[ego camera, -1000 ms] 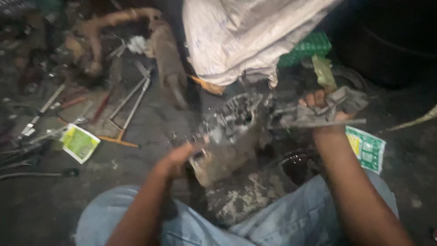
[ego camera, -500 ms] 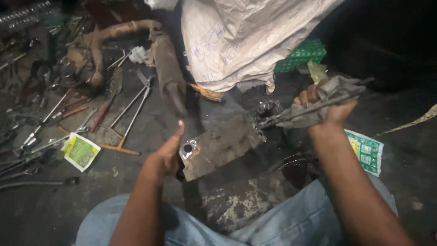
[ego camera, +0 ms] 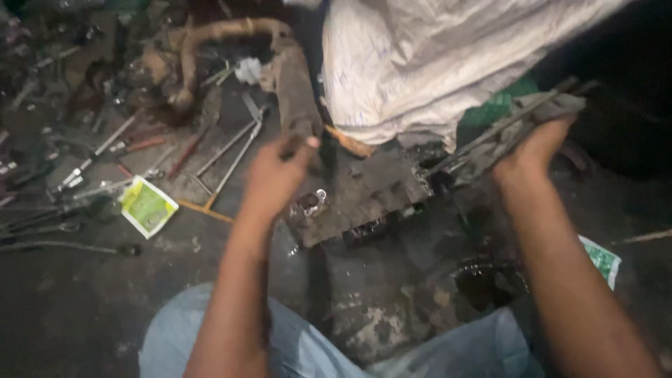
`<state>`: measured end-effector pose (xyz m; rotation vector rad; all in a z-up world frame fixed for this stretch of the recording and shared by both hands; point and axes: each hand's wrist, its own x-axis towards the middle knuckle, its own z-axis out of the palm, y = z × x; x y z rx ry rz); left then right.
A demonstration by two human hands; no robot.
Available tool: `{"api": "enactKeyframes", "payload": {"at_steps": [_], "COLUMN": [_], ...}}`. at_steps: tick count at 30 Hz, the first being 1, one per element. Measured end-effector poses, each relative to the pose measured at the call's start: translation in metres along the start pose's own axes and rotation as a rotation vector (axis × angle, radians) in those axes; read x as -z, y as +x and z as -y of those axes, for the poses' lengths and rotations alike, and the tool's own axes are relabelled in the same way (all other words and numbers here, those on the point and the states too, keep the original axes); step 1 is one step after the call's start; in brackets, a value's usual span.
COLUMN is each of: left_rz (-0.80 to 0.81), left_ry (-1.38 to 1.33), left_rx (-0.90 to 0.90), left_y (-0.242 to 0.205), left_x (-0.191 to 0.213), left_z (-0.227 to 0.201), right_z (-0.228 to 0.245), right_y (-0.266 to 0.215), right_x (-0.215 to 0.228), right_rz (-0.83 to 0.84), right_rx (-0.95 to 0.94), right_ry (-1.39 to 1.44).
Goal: The person is sitting on the floor in a workshop, using a screwdriver to loosen and remove bolts from a metallic engine cylinder head. They manipulate the tool to unscrew fasteners and eventually lift the cylinder head to separate it from the engine block.
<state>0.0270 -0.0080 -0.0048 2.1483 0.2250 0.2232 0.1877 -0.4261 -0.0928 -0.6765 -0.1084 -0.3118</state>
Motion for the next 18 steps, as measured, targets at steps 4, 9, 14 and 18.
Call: {"api": "enactKeyframes", "payload": {"at_steps": [4, 9, 14, 18], "left_rz": [0.153, -0.003, -0.045, -0.046], "left_ry": [0.11, 0.471, 0.488, 0.488], "left_rx": [-0.373, -0.537, -0.502, -0.524], "left_y": [-0.017, -0.01, 0.001, 0.001], "left_x": [-0.032, -0.068, -0.071, -0.07], "left_z": [-0.027, -0.027, -0.019, -0.018], "right_z": [-0.016, -0.009, -0.001, -0.006], "right_y": [0.03, 0.018, -0.039, -0.124], "right_x": [-0.015, -0.028, -0.013, 0.006], "right_rz": [0.075, -0.128, -0.041, 0.045], "right_rx": [-0.069, -0.113, -0.363, -0.755], "right_ry": [-0.022, -0.335, -0.229, -0.583]}}
